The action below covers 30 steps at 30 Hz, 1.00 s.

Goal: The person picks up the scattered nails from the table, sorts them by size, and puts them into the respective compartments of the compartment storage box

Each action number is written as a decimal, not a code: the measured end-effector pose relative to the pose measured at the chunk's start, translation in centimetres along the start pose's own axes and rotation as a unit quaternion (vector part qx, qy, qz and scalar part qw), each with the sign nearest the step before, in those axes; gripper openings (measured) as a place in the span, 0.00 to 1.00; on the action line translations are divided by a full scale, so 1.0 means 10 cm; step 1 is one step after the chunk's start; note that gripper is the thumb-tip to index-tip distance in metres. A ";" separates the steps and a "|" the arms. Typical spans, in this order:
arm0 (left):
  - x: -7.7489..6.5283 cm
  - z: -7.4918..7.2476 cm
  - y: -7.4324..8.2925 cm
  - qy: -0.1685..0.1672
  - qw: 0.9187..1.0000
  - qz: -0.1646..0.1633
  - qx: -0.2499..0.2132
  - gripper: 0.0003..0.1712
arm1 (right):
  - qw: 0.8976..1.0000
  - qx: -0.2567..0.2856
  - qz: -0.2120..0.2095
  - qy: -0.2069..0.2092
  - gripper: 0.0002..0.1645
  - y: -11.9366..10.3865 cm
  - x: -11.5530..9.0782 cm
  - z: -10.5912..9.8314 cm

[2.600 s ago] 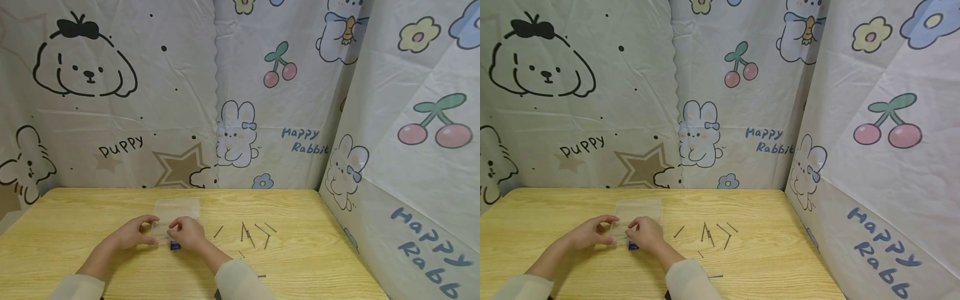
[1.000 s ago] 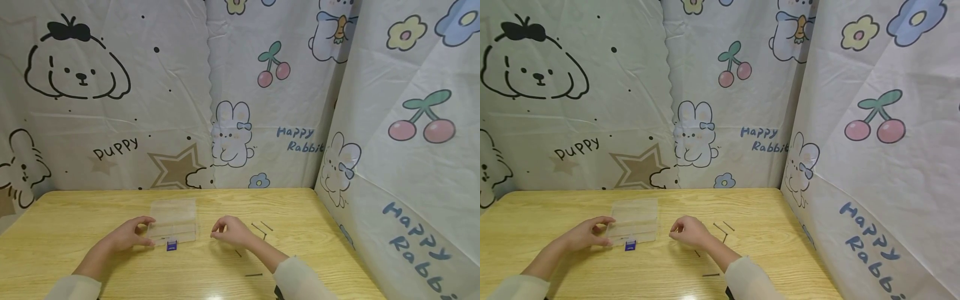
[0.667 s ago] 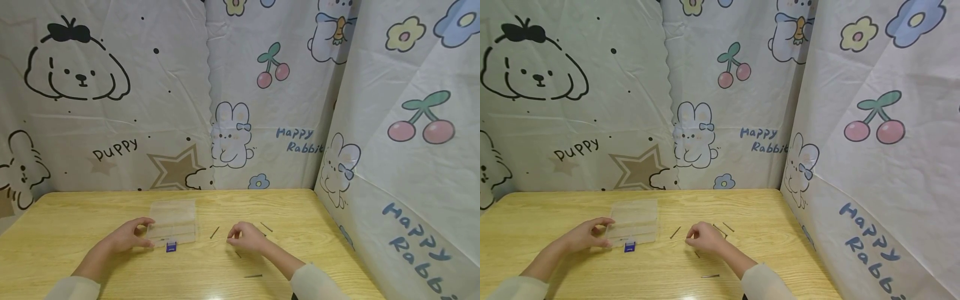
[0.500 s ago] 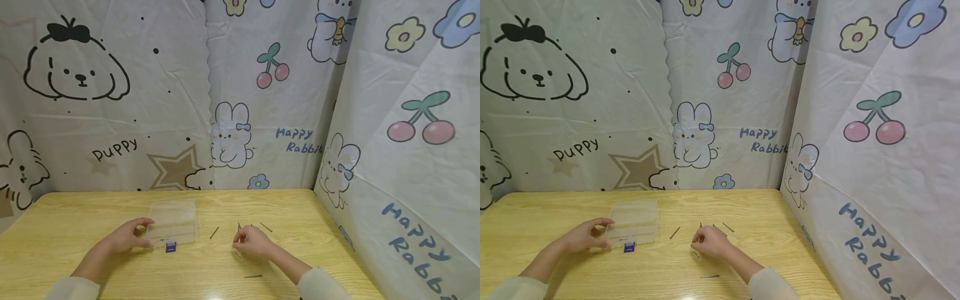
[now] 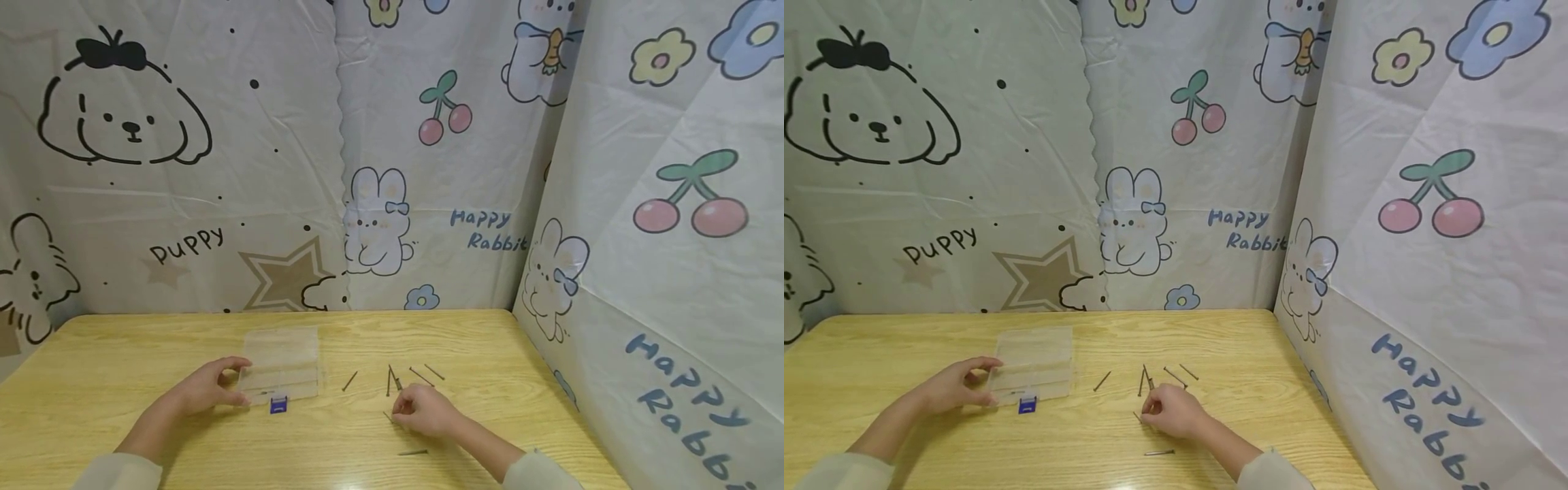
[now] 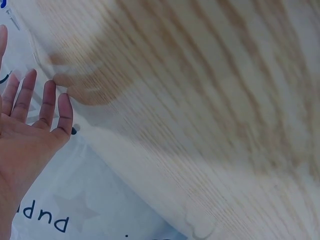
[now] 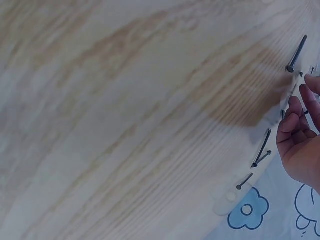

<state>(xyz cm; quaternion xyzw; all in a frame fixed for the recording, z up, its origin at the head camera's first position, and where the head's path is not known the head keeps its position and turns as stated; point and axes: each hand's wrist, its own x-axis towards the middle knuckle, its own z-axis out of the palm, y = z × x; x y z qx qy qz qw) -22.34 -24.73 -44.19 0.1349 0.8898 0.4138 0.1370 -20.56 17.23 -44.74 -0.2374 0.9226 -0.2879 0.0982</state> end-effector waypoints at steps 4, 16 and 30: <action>0.00 0.01 0.00 0.002 1.000 0.002 0.000 0.46 | 1.000 0.004 0.007 -0.002 0.05 -0.03 -0.04 0.03; -0.01 0.02 0.00 0.011 1.000 0.000 0.003 0.45 | 0.999 -0.022 0.003 0.024 0.05 -0.08 -0.08 0.12; -0.01 0.00 0.02 0.008 1.000 0.000 0.003 0.46 | 0.997 -0.059 0.000 0.041 0.04 -0.13 -0.08 0.16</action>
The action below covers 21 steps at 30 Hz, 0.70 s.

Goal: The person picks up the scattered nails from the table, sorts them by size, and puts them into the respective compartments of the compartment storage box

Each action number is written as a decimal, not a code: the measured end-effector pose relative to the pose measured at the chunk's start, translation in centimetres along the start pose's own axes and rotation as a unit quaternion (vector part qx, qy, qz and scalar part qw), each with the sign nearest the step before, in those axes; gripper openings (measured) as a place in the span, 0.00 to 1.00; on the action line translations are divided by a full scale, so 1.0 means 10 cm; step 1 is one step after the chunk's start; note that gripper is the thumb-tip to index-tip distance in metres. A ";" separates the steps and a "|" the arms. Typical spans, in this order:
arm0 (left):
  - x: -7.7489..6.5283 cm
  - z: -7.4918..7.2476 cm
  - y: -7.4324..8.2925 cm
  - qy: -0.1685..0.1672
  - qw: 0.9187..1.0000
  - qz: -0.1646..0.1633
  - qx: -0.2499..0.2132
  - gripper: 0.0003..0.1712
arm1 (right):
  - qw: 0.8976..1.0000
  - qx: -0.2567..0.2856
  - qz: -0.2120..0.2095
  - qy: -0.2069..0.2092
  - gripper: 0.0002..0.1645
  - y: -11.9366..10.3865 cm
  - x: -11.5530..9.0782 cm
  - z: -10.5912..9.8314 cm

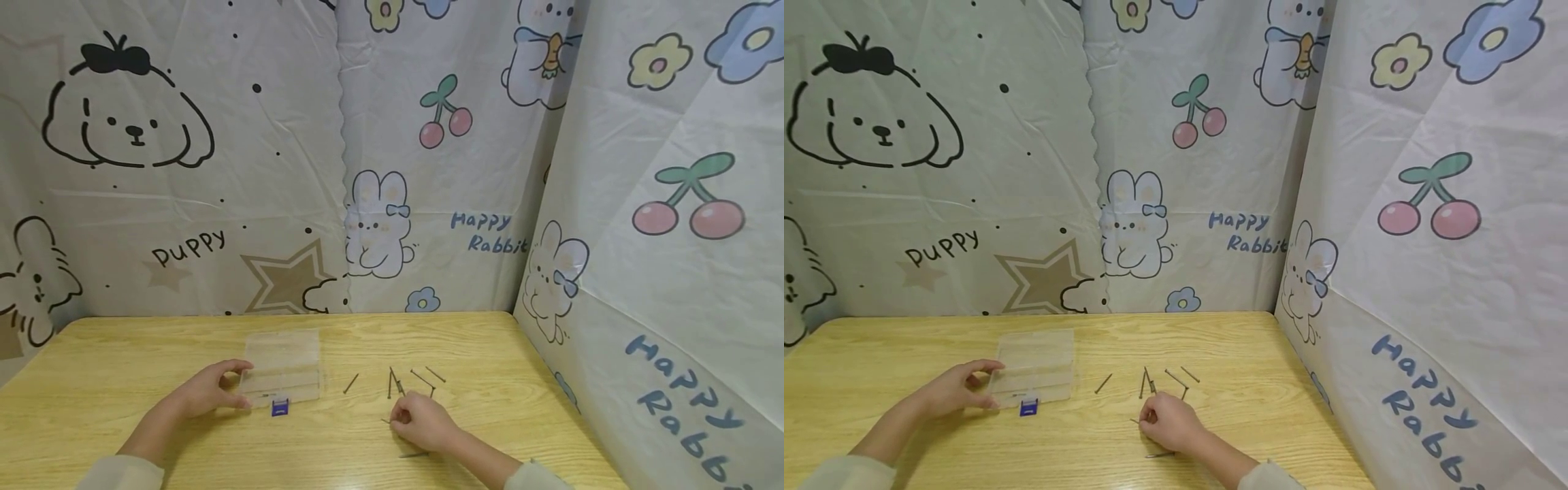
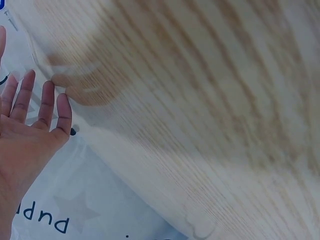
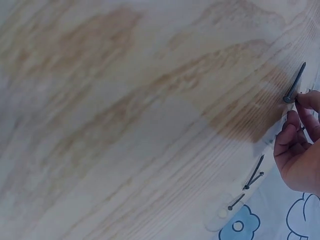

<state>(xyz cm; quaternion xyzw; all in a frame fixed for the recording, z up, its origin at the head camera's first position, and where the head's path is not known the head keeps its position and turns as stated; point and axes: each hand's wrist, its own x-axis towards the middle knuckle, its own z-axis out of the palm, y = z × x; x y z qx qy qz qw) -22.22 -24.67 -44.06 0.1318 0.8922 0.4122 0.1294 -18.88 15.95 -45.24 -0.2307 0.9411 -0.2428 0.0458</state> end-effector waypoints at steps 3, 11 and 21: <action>0.00 0.00 0.00 0.002 1.000 0.001 -0.002 0.46 | 1.000 0.000 -0.002 0.001 0.04 -0.01 0.01 -0.01; -0.02 0.00 0.00 0.002 1.000 0.002 -0.009 0.46 | 1.000 0.008 -0.008 0.005 0.04 -0.03 0.08 -0.03; 0.00 -0.01 -0.01 0.003 1.000 0.001 0.003 0.46 | 1.000 0.019 -0.015 0.013 0.04 -0.15 0.25 -0.06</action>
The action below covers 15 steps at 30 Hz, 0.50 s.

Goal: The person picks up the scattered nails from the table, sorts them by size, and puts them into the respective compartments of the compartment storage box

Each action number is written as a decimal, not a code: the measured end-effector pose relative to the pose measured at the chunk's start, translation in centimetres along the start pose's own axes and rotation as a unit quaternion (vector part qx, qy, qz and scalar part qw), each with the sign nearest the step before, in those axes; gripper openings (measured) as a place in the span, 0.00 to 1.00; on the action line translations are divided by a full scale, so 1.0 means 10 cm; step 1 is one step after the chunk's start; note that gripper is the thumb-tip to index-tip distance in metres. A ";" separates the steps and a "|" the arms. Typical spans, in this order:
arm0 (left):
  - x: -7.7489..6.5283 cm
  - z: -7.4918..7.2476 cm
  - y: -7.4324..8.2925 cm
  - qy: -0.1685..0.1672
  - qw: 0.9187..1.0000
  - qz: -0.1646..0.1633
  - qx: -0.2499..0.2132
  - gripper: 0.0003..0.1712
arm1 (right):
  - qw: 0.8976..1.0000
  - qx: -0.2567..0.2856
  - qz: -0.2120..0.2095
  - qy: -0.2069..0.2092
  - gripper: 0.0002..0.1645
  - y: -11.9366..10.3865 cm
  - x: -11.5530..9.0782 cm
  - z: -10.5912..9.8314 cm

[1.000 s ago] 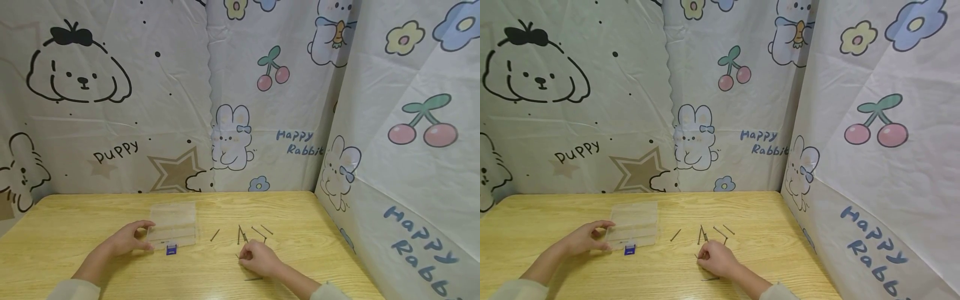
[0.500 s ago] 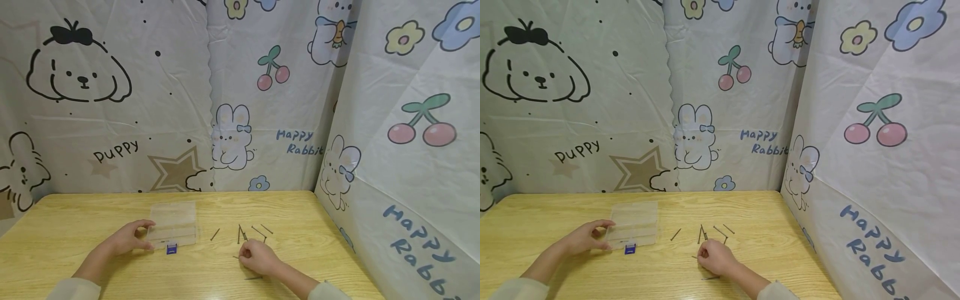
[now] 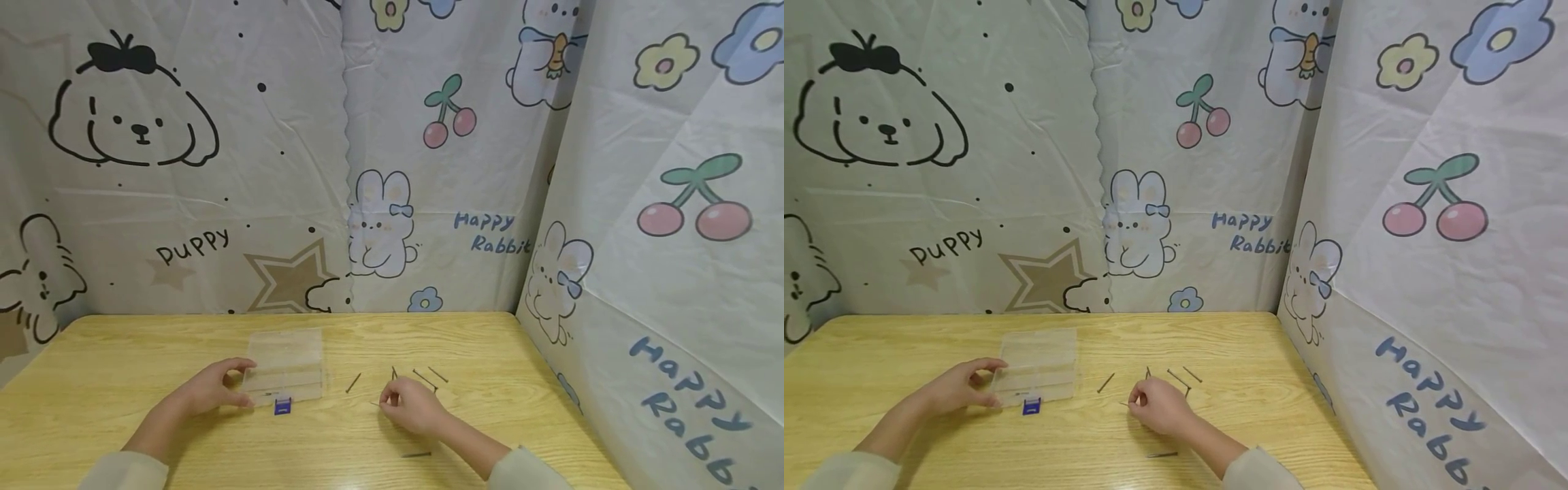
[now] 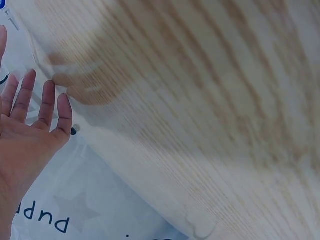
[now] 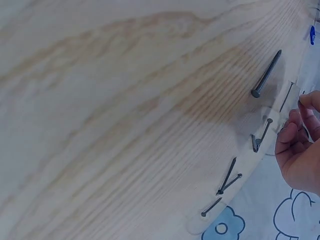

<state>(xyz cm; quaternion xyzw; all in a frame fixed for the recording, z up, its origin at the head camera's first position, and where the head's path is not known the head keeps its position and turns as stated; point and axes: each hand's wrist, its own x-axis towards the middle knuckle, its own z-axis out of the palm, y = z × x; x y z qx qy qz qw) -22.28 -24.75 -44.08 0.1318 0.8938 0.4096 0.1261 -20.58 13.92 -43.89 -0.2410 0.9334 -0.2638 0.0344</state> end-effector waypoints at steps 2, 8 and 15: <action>0.00 0.00 0.01 0.001 1.000 0.001 0.003 0.46 | 1.000 -0.004 -0.003 0.001 0.04 -0.03 0.03 0.00; 0.00 0.00 0.02 0.003 1.000 0.002 0.011 0.46 | 1.000 -0.005 -0.008 -0.001 0.04 -0.11 0.14 0.01; 0.00 0.00 0.01 0.004 1.000 -0.001 0.017 0.46 | 1.000 -0.007 -0.018 0.007 0.04 -0.20 0.27 0.05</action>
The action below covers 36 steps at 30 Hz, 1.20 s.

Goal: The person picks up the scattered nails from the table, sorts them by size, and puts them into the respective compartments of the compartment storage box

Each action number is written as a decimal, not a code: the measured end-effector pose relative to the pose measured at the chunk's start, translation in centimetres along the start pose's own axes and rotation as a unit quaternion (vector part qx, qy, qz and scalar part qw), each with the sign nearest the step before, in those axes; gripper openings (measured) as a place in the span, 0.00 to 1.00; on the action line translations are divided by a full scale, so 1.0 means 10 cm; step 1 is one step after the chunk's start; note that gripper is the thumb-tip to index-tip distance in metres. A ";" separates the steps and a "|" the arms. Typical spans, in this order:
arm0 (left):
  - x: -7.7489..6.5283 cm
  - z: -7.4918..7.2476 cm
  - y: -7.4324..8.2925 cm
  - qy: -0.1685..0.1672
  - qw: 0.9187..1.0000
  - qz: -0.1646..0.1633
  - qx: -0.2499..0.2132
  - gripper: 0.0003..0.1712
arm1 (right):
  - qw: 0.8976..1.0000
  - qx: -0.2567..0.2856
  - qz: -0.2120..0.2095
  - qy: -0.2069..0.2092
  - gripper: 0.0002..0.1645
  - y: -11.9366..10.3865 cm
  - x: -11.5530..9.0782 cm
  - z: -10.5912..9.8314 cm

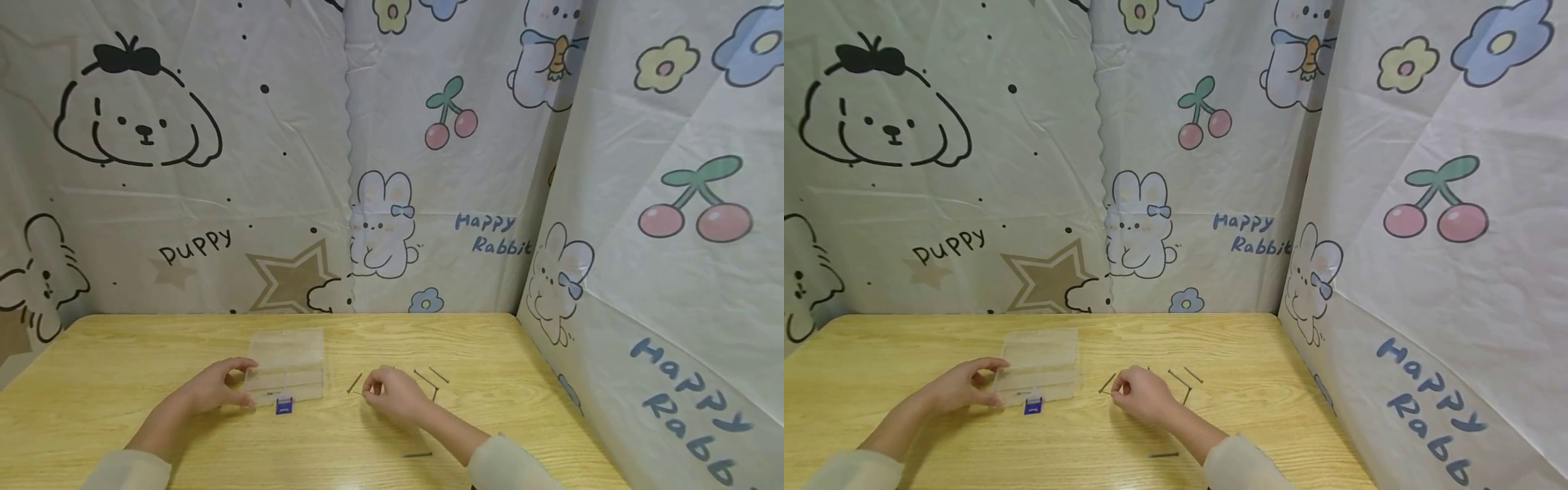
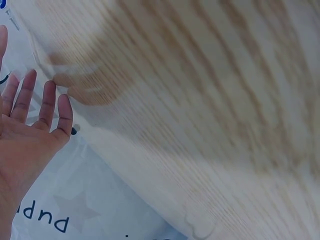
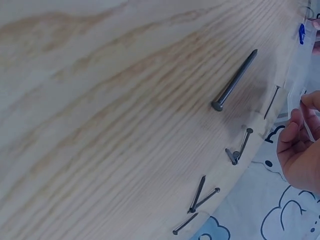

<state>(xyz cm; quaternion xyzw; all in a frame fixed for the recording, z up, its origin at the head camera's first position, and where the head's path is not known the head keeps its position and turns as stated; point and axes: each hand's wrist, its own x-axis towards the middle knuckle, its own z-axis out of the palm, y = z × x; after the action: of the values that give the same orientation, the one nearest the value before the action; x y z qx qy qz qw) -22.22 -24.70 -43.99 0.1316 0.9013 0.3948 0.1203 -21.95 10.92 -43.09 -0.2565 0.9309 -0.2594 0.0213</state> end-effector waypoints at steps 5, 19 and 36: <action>0.00 0.00 0.00 -0.001 1.000 -0.004 -0.001 0.46 | 1.000 -0.007 -0.010 0.006 0.04 -0.06 0.07 0.04; -0.02 0.00 0.01 0.002 1.000 -0.005 -0.006 0.46 | 0.999 -0.002 -0.028 -0.016 0.04 -0.28 0.33 0.18; -0.01 0.00 0.01 -0.002 1.000 -0.009 -0.014 0.46 | 0.997 -0.033 -0.062 -0.024 0.05 -0.61 0.60 0.33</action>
<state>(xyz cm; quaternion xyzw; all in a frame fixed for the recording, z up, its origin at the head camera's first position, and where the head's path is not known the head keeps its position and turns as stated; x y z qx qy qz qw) -22.11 -24.65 -43.91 0.1220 0.8966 0.4062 0.1275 -23.80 1.98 -42.34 -0.3203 0.9205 -0.2232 0.0188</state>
